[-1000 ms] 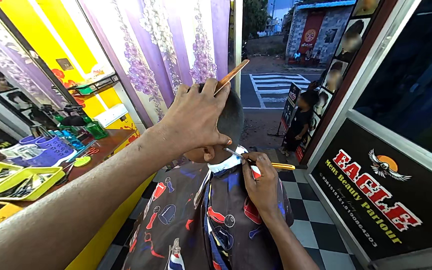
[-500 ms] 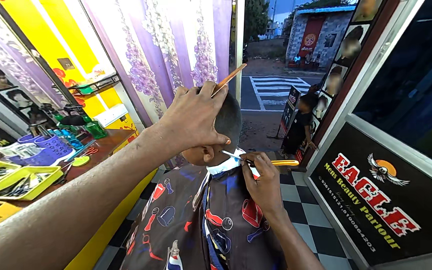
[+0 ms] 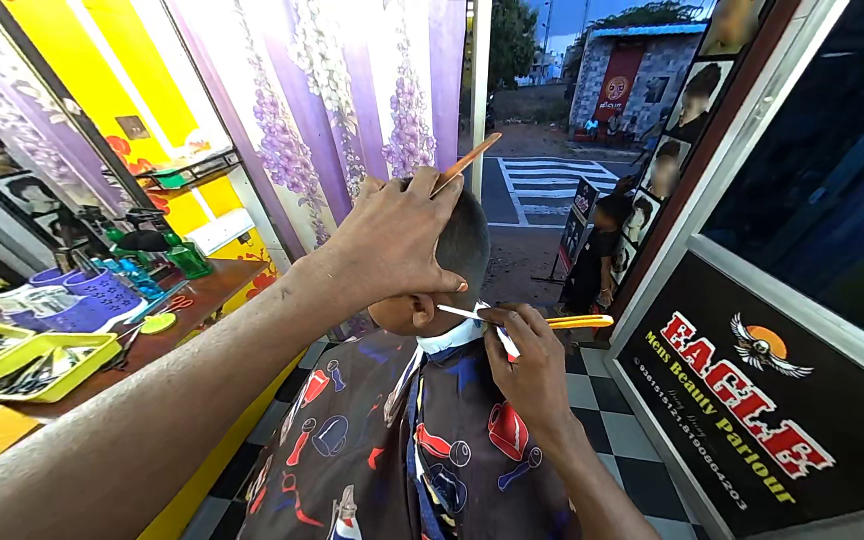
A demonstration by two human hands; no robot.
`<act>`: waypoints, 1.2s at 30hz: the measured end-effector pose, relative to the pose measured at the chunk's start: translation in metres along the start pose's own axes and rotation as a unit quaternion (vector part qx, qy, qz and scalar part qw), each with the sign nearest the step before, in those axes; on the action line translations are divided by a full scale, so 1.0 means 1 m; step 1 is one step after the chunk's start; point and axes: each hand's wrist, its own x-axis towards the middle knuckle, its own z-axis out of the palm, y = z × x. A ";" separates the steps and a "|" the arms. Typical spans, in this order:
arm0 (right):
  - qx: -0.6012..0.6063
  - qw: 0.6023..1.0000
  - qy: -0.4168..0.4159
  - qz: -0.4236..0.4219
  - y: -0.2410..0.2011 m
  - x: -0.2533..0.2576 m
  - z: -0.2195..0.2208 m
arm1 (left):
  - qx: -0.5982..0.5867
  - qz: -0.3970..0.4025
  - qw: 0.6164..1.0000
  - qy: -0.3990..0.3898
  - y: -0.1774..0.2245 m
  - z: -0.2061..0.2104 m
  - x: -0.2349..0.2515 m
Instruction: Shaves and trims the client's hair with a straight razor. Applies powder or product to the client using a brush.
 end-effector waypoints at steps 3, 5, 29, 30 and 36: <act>-0.015 1.000 -0.018 -0.006 0.000 0.000 -0.002 | 0.004 -0.002 1.000 0.001 0.000 0.000 -0.001; -0.026 0.998 -0.054 -0.023 -0.001 -0.001 -0.006 | 0.002 -0.004 1.000 -0.005 0.001 0.000 -0.001; 0.309 0.940 -0.146 0.009 0.174 -0.040 -0.068 | -0.067 -0.287 0.904 0.309 0.121 0.078 -0.100; 0.317 0.936 -0.151 0.010 0.177 -0.039 -0.067 | -0.065 -0.290 0.908 0.295 0.124 0.082 -0.102; 0.330 0.925 -0.184 0.035 0.196 -0.040 -0.081 | -0.033 -0.228 0.948 0.219 0.136 0.112 -0.116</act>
